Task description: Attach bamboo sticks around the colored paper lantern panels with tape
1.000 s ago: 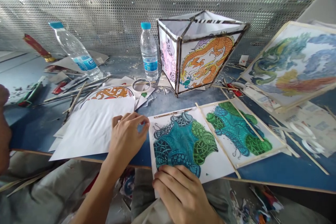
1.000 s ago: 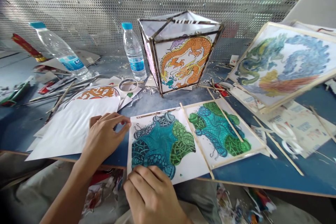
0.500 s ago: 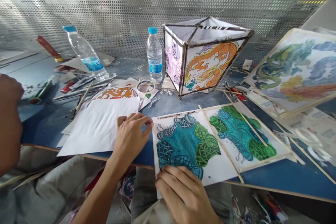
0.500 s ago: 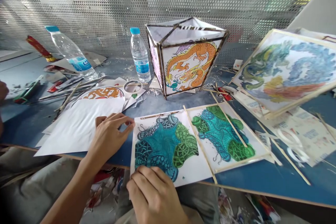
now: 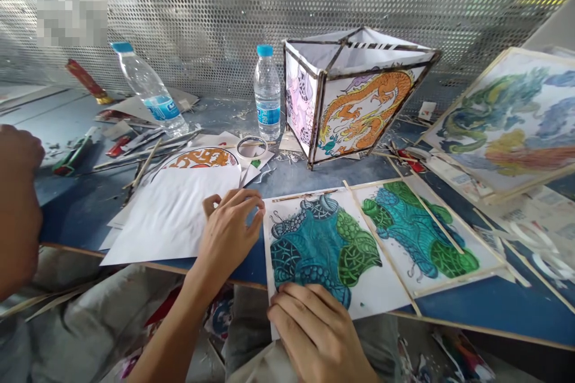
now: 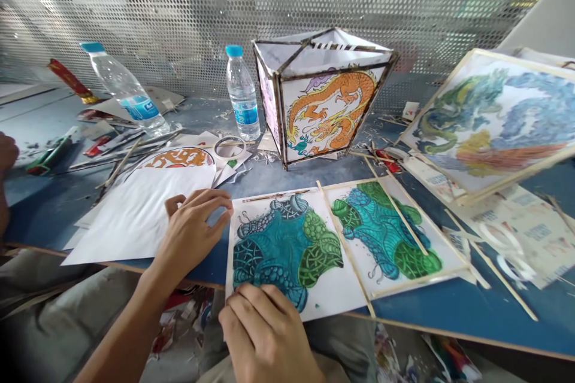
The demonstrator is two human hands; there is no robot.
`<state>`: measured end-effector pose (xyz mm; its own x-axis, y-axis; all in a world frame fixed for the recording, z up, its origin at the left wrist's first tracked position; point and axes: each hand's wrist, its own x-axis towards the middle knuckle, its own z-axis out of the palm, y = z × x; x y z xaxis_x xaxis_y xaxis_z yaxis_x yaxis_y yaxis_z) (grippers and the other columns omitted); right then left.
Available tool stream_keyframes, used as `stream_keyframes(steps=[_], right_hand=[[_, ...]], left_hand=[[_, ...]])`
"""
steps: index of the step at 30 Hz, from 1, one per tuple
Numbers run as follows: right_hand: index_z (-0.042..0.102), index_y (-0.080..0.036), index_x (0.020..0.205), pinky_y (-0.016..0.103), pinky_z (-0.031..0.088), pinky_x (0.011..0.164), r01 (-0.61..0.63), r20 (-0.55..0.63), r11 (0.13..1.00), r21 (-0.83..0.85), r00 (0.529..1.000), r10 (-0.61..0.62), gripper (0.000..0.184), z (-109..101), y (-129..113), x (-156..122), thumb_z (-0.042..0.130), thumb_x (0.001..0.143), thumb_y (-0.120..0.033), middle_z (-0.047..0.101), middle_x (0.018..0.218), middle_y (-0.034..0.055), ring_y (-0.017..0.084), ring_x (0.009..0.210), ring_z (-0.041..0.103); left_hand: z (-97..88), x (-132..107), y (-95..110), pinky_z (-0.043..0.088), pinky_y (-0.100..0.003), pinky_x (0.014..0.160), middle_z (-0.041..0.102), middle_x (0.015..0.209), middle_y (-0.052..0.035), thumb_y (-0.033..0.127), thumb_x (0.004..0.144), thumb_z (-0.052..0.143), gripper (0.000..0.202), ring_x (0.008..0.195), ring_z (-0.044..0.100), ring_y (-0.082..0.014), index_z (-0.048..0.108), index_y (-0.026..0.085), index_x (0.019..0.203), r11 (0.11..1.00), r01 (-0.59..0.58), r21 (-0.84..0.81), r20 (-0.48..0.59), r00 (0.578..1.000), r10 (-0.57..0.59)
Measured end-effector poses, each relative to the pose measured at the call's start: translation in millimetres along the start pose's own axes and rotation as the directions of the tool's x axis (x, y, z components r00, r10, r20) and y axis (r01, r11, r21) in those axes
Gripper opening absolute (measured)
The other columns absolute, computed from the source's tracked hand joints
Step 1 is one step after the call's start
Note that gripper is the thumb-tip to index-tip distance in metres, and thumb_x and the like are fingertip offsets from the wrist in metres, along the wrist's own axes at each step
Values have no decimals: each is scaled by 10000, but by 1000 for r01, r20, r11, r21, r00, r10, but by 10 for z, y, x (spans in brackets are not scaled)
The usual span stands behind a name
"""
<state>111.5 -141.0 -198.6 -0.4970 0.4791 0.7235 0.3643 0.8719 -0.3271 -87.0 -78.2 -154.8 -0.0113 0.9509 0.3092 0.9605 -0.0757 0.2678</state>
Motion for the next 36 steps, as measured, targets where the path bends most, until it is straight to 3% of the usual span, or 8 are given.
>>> stream_keyframes(steps=[10, 14, 16, 19, 23, 29, 32, 36], right_hand=[[727, -100, 1007, 323, 483, 898, 5, 73, 999, 42, 997, -8, 339, -36, 10, -23, 392, 1057, -85, 771, 997, 61, 188, 1015, 673], [720, -113, 1033, 330, 498, 880, -25, 99, 998, 66, 995, 18, 317, -53, 17, -42, 405, 1062, -106, 773, 998, 59, 188, 1018, 674], [716, -119, 1040, 326, 505, 878, -37, 108, 996, 81, 994, 28, 300, -63, 21, -44, 417, 1063, -114, 772, 984, 60, 187, 1014, 678], [716, -129, 1043, 316, 512, 887, -36, 114, 995, 89, 993, 25, 270, -82, 20, -27, 447, 1064, -132, 772, 989, 64, 187, 1023, 685], [729, -139, 1030, 327, 536, 876, -23, 100, 998, 62, 995, 17, 287, -100, -6, 9, 444, 1050, -118, 780, 992, 67, 194, 1009, 687], [737, -144, 1016, 322, 534, 849, -30, 99, 999, 15, 995, 28, 285, -116, -68, 36, 456, 1039, -102, 788, 956, 47, 184, 951, 707], [740, -141, 1060, 332, 539, 897, 7, 129, 1000, -27, 992, -4, 250, -120, -89, 20, 494, 1011, -142, 802, 1023, 56, 199, 1002, 720], [734, -120, 1129, 324, 511, 1035, 80, 129, 996, -44, 989, -74, 335, -194, -108, -31, 448, 1062, -283, 791, 1171, 60, 204, 1209, 675]], left_hand=[[39, 47, 33, 277, -478, 990, 777, 1081, -10, 207, 981, 591, 136, 1126, 659, -252, 671, 261, 884, 999, 25, 22, -4, 1000, -25], [-60, -67, 67, 261, -533, 1081, 738, 1232, -79, 247, 980, 619, 157, 1215, 631, -296, 657, 264, 1131, 996, 76, 42, -97, 993, -72], [-121, -302, 104, 272, -536, 1120, 726, 1262, -78, 279, 985, 615, 210, 1209, 638, -286, 647, 286, 1192, 989, 144, -47, -211, 966, -150], [-107, -813, 223, 467, -412, 937, 744, 862, -9, 339, 860, 747, 82, 882, 691, -241, 672, 309, 875, 851, 278, -446, -338, 828, -448], [146, -1392, 454, 492, -321, 601, 676, 698, -2, 531, 906, 646, 285, 604, 602, -196, 684, 275, 787, 576, 458, -677, -10, 777, -629], [439, -1651, 527, 620, -322, 741, 797, 983, -81, 774, 746, 716, 572, 894, 738, -279, 793, 237, 927, 178, 599, -781, 338, 644, -686], [400, -1564, 488, 611, -311, 749, 786, 922, -96, 727, 770, 734, 557, 856, 729, -265, 797, 189, 902, 52, 606, -793, 472, 668, -575], [247, -1403, 488, 551, -245, 692, 733, 795, -70, 609, 809, 773, 444, 779, 674, -213, 787, 168, 854, -24, 611, -792, 559, 709, -430]])
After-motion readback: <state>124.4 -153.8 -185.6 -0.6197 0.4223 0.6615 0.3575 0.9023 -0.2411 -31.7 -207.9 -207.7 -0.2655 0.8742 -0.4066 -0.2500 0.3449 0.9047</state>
